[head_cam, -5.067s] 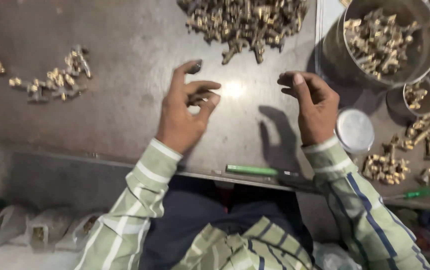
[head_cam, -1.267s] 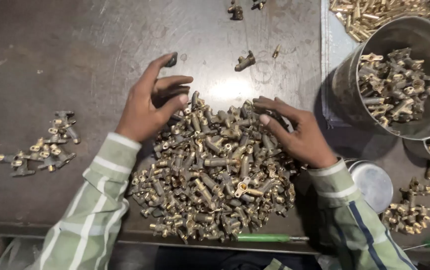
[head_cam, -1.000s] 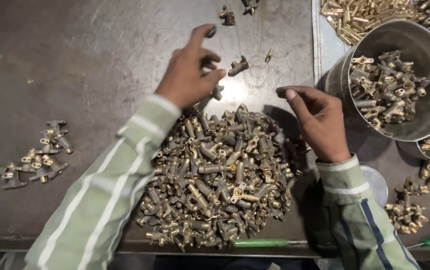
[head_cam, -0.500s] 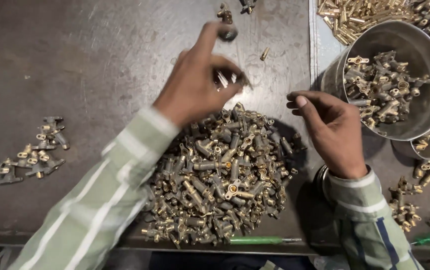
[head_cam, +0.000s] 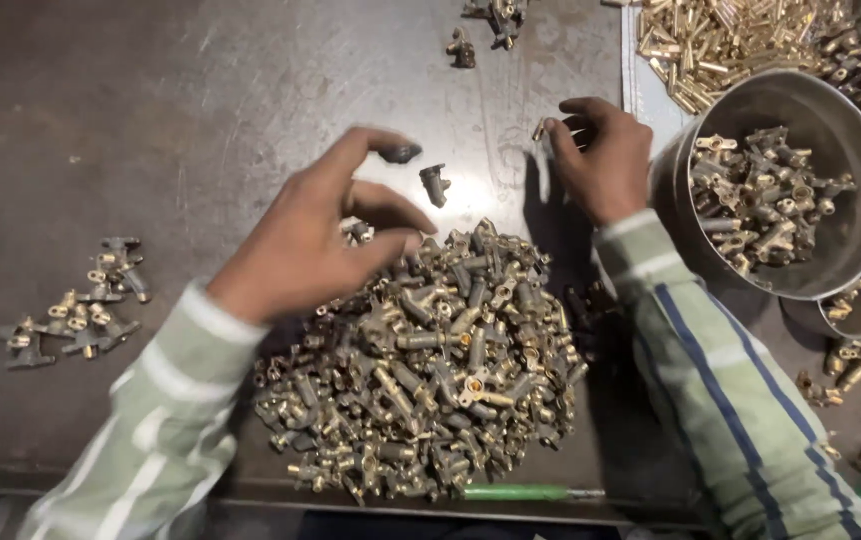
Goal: Cleaning and finishing small metal valve components using a scraping tool at a workbench.
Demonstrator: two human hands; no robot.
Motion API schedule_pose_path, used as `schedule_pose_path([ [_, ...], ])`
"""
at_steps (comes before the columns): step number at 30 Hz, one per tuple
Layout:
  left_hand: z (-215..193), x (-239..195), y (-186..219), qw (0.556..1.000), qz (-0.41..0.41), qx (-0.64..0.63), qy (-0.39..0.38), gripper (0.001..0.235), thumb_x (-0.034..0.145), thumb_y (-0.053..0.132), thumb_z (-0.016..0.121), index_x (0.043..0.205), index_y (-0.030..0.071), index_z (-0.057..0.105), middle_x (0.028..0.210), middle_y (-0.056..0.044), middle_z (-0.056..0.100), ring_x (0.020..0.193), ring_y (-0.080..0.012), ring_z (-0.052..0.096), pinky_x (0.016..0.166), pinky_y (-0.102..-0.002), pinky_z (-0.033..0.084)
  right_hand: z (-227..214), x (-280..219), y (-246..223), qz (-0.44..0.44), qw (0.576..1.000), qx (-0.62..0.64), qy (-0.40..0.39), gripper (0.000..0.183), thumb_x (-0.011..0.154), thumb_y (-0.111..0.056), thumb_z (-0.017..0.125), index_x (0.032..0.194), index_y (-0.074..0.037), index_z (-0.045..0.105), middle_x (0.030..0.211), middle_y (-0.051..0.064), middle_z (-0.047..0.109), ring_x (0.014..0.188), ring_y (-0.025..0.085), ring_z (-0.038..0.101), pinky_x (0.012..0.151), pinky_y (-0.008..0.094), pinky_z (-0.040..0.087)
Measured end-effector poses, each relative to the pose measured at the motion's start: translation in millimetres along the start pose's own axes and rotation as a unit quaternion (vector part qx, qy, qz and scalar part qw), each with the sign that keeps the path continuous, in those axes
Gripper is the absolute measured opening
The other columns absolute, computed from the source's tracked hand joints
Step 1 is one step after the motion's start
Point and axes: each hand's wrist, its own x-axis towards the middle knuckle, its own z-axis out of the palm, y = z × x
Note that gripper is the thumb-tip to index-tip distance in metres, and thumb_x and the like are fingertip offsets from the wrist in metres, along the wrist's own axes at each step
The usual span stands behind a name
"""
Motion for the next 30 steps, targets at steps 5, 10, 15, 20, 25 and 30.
schedule_pose_path([
  [5, 16.7, 66.0, -42.4, 0.970, -0.221, 0.066, 0.073, 0.067, 0.087, 0.010, 0.075, 0.143, 0.004, 0.038, 0.099, -0.013, 0.075, 0.069, -0.0275, 0.076, 0.075, -0.042, 0.061, 26.0, 14.1, -0.7, 0.018, 0.996, -0.087, -0.008, 0.033, 0.088, -0.023, 0.085, 0.111, -0.002, 0.078, 0.091, 0.021, 0.076, 0.078, 0.031, 0.074, 0.077, 0.041, 0.059],
  [10, 39.4, 97.6, -70.3, 0.961, -0.224, 0.136, 0.088, 0.077, 0.083, 0.018, 0.085, 0.139, -0.003, 0.037, 0.080, -0.020, 0.072, 0.070, -0.0270, 0.071, 0.065, -0.036, 0.062, 27.6, 18.3, 10.1, -0.014, 0.996, -0.088, -0.019, 0.027, 0.087, -0.015, 0.081, 0.111, -0.002, 0.079, 0.096, 0.018, 0.077, 0.085, 0.027, 0.076, 0.083, 0.038, 0.061],
  [15, 41.6, 104.3, -78.2, 0.959, -0.270, 0.055, 0.074, 0.077, 0.078, 0.004, 0.080, 0.138, -0.002, 0.032, 0.081, -0.017, 0.069, 0.069, -0.0284, 0.075, 0.067, -0.035, 0.060, 9.2, 6.6, -34.0, 0.184, 0.957, 0.192, -0.118, 0.017, 0.092, -0.011, 0.070, 0.109, -0.008, 0.074, 0.099, 0.005, 0.078, 0.084, 0.016, 0.078, 0.077, 0.032, 0.067],
  [20, 32.3, 78.0, -81.8, 0.970, -0.183, 0.004, 0.159, 0.068, 0.079, -0.002, 0.076, 0.133, -0.002, 0.035, 0.087, -0.014, 0.072, 0.075, -0.0247, 0.077, 0.069, -0.035, 0.061, -24.5, -37.8, -83.8, 0.152, 0.934, 0.270, -0.176, 0.017, 0.093, -0.013, 0.073, 0.107, -0.005, 0.074, 0.097, 0.008, 0.078, 0.083, 0.015, 0.075, 0.078, 0.031, 0.064],
  [25, 16.6, 41.2, -67.4, 0.975, -0.126, 0.037, 0.177, 0.065, 0.082, -0.008, 0.067, 0.137, 0.001, 0.032, 0.091, -0.015, 0.077, 0.078, -0.0230, 0.078, 0.074, -0.034, 0.060, -39.2, -71.7, -105.6, 0.127, 0.942, 0.202, -0.237, 0.017, 0.093, -0.016, 0.076, 0.105, -0.004, 0.077, 0.093, 0.008, 0.078, 0.073, 0.016, 0.067, 0.068, 0.030, 0.057],
  [30, 17.4, 34.2, -61.7, 0.973, -0.159, 0.060, 0.156, 0.068, 0.085, -0.006, 0.066, 0.142, 0.004, 0.030, 0.096, -0.016, 0.076, 0.081, -0.0260, 0.078, 0.074, -0.037, 0.061, -37.7, -86.7, -106.6, 0.129, 0.936, 0.217, -0.246, 0.019, 0.092, -0.016, 0.076, 0.106, -0.004, 0.079, 0.093, 0.004, 0.079, 0.080, 0.010, 0.071, 0.074, 0.026, 0.058],
])
